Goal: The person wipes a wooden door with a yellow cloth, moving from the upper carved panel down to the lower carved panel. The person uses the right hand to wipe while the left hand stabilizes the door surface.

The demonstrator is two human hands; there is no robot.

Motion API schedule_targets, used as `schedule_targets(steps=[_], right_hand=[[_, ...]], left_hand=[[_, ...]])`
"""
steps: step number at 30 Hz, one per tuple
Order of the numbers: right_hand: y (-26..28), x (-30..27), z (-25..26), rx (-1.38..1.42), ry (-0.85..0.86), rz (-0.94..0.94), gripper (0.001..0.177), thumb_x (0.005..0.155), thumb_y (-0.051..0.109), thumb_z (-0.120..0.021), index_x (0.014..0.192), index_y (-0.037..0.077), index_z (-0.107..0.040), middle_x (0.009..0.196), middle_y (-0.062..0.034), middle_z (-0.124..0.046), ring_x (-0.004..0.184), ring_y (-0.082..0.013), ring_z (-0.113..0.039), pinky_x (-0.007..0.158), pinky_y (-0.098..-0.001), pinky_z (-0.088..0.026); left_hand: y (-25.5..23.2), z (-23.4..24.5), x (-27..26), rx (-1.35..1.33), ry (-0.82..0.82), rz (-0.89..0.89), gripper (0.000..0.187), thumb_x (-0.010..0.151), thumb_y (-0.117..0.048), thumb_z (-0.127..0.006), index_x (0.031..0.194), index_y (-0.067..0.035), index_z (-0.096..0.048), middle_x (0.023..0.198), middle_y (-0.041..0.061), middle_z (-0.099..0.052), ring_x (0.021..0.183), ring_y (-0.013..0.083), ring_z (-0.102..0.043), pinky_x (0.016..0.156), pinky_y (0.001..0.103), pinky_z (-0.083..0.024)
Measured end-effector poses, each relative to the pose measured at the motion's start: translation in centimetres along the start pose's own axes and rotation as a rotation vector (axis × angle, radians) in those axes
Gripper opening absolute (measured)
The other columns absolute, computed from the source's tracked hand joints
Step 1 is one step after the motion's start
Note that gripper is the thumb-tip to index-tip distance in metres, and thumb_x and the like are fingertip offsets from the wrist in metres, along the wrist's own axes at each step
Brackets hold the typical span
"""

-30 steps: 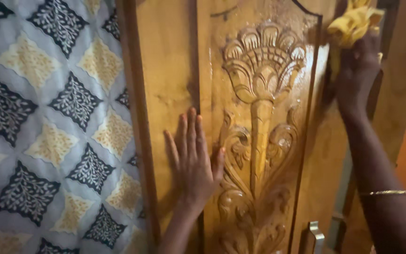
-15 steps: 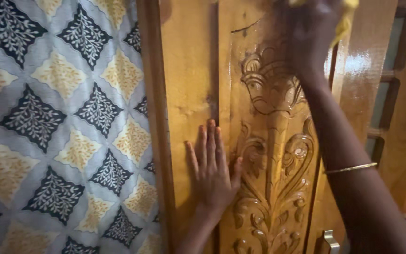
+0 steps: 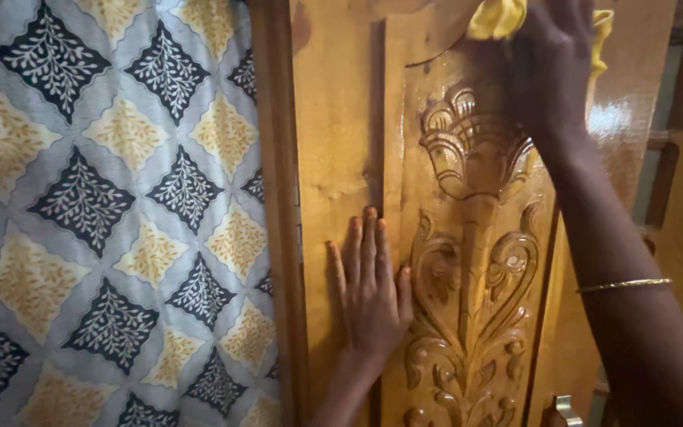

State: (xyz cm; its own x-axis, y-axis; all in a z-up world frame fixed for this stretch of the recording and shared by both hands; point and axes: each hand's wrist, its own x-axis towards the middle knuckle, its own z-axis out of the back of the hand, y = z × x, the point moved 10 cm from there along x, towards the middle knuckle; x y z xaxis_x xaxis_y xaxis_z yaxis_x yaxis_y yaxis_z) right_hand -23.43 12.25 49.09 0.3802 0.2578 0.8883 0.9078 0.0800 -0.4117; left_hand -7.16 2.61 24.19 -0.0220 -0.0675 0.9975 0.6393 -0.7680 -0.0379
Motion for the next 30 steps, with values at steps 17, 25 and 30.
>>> schedule_targets(steps=[17, 25, 30], right_hand=[[-5.8, -8.8, 2.5, -0.347, 0.064, -0.422, 0.043, 0.098, 0.001, -0.069, 0.133, -0.011, -0.047, 0.12, -0.0225, -0.053, 0.104, -0.0384, -0.059, 0.088, -0.0492, -0.055], [3.3, -8.4, -1.0, -0.063, 0.018, -0.183, 0.011, 0.106, -0.005, -0.064, 0.117, -0.004, -0.067, 0.119, -0.0165, -0.058, 0.112, -0.0304, -0.059, 0.083, -0.0399, -0.059], [7.2, -12.5, 2.2, 0.041, 0.131, -0.251, 0.022, 0.1, 0.004, -0.069, 0.117, -0.007, -0.065, 0.121, -0.0218, -0.057, 0.113, -0.0371, -0.06, 0.084, -0.046, -0.056]], left_hand=[[-0.9, 1.4, 0.3, 0.061, -0.013, -0.02, 0.069, 0.103, -0.03, -0.047, 0.161, 0.0, -0.025, 0.171, 0.013, -0.025, 0.16, 0.0298, -0.021, 0.131, 0.057, -0.007], [-1.5, 0.7, 0.9, 0.118, 0.019, 0.008, 0.068, 0.104, -0.031, -0.046, 0.161, 0.0, -0.026, 0.171, 0.012, -0.025, 0.159, 0.0271, -0.021, 0.13, 0.056, -0.007], [-1.7, 1.1, 0.7, 0.132, 0.047, 0.001, 0.068, 0.105, -0.033, -0.045, 0.161, 0.0, -0.024, 0.171, 0.013, -0.023, 0.159, 0.0289, -0.019, 0.13, 0.055, -0.008]])
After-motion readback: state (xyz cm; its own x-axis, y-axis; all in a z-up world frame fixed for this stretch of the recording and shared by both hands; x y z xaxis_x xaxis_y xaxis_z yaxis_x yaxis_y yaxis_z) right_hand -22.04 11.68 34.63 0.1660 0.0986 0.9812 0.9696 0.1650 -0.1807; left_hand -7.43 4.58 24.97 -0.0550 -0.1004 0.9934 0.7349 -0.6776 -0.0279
